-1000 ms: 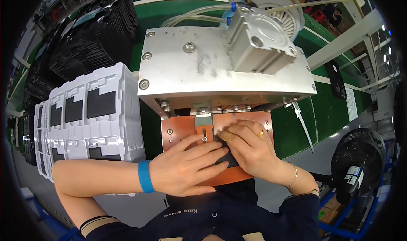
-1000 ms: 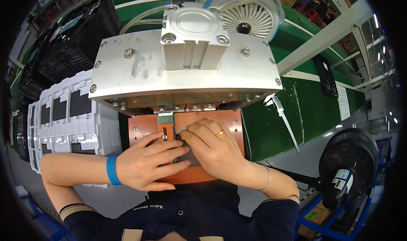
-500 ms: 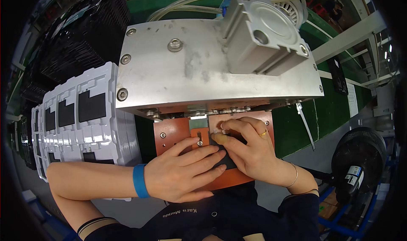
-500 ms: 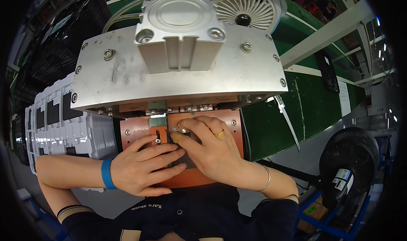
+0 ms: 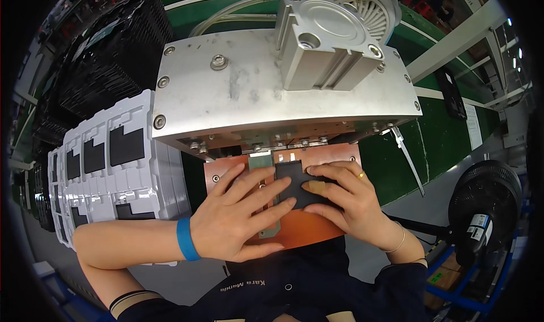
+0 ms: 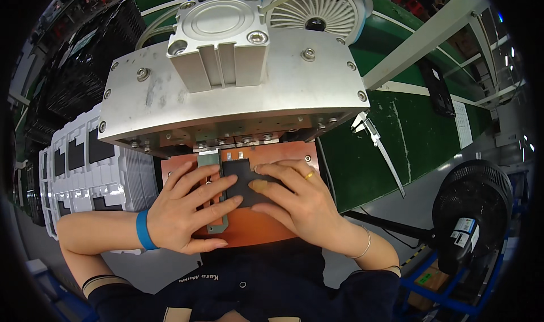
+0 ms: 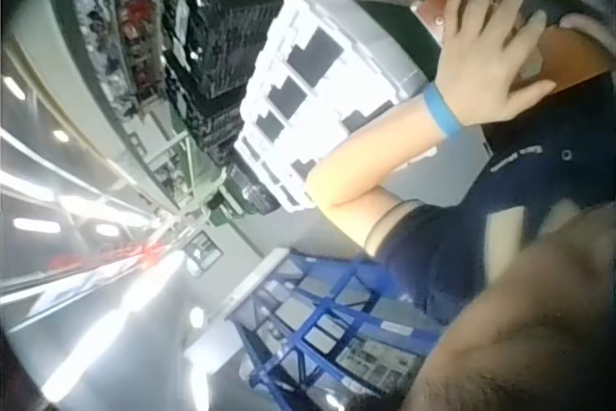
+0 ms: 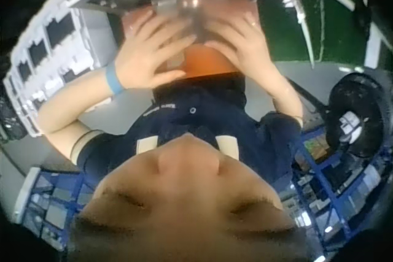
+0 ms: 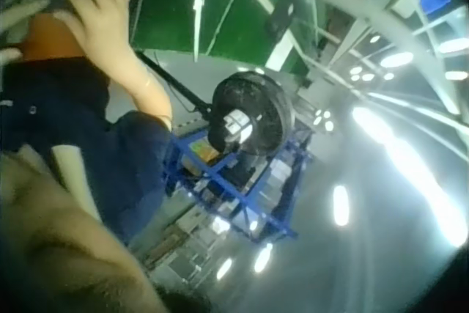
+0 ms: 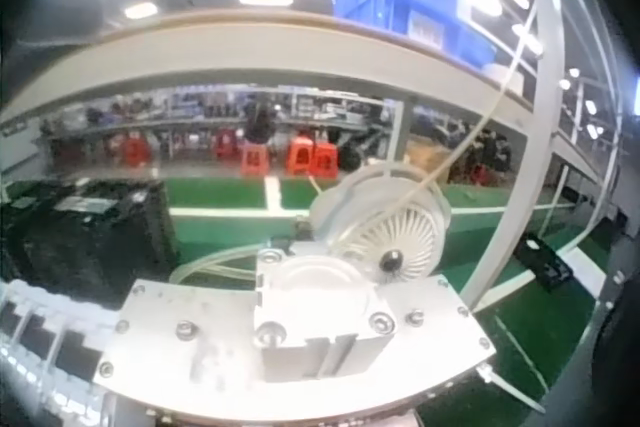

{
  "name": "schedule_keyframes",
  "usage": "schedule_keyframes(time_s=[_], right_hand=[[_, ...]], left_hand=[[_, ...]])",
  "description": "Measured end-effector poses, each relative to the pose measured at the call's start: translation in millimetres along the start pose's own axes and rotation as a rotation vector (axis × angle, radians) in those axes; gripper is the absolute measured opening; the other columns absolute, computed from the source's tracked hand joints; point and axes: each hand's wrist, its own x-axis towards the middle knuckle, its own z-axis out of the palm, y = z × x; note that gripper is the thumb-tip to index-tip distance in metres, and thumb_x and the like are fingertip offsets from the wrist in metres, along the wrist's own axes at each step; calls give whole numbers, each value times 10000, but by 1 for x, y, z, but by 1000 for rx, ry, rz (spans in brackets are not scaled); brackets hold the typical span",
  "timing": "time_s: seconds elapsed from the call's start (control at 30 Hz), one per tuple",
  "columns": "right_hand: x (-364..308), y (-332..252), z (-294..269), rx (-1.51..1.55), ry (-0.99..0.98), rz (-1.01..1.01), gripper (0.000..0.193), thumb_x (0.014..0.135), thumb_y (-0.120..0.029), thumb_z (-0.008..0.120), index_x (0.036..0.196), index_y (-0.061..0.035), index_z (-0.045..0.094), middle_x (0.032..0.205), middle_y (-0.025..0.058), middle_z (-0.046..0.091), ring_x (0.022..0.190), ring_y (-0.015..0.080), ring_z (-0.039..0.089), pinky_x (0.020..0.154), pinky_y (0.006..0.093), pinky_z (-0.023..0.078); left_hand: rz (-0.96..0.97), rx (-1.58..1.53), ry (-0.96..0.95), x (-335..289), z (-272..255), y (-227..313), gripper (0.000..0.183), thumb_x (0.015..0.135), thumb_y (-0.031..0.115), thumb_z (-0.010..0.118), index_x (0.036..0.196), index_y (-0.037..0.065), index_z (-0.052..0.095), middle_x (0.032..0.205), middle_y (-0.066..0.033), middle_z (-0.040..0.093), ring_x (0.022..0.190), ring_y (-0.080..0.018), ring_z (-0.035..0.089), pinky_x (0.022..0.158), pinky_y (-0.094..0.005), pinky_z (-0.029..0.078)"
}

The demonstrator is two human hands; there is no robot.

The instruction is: The person repeatedly picks up black rectangular components from a white tray and places them into a press machine. They operate the machine to process each component and then return it to the tray. Periodically, they use a digital caliper to measure the components.

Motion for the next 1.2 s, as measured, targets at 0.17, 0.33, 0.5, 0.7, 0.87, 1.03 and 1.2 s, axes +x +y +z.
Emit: schedule_keyframes(time_s=[0.17, 0.33, 0.5, 0.7, 0.87, 1.03, 1.2], right_hand=[[15, 8, 1, 14, 42, -20, 327, 719, -198, 817, 999, -61, 715, 1124, 94, 653, 1011, 288, 578, 865, 381, 500], [17, 10, 1, 34, 40, -19, 319, 705, -211, 824, 968, -61, 724, 1126, 89, 659, 999, 282, 579, 854, 368, 506], [18, 11, 0, 20, 24, -18, 320, 697, -231, 826, 957, -71, 729, 1127, 77, 663, 985, 269, 586, 840, 357, 511], [18, 12, 2, 15, 23, -11, 309, 693, -237, 826, 941, -82, 727, 1128, 62, 665, 971, 252, 589, 830, 343, 507], [19, 12, -1, 19, 5, 7, 297, 690, -231, 827, 924, -83, 719, 1136, 55, 661, 961, 237, 583, 815, 333, 488], [18, 12, 0, 32, 3, 16, 285, 699, -222, 825, 922, -85, 712, 1146, 50, 653, 957, 230, 571, 815, 338, 474], [19, 13, 0, 41, 8, 9, 268, 709, -217, 823, 913, -88, 707, 1146, 53, 649, 960, 228, 567, 816, 335, 472]], left_hand=[[-60, 11, -24, 5, 0, -2, 649, 846, 585, 625, 1336, 160, 602, 1472, -152, 457, 1337, -394, 398, 1119, -583, 256], [-88, -15, -42, 5, 1, -1, 648, 851, 596, 620, 1333, 163, 605, 1465, -154, 462, 1330, -389, 408, 1119, -584, 255], [-104, -20, -63, 6, 1, 0, 644, 851, 598, 621, 1334, 171, 606, 1468, -147, 462, 1329, -377, 414, 1116, -582, 261], [-118, -20, -81, 7, -1, 0, 640, 843, 591, 636, 1330, 176, 610, 1467, -139, 468, 1334, -363, 411, 1092, -567, 296], [-117, -27, -86, 8, -2, 0, 642, 839, 584, 643, 1327, 168, 611, 1465, -137, 472, 1333, -363, 406, 1070, -554, 319], [-122, -13, -93, 9, -1, 1, 650, 834, 587, 649, 1325, 163, 611, 1465, -135, 473, 1335, -362, 402, 1067, -556, 317], [-128, 4, -95, 10, -2, 3, 656, 826, 593, 655, 1318, 162, 616, 1459, -135, 480, 1345, -364, 400, 1075, -567, 313]])
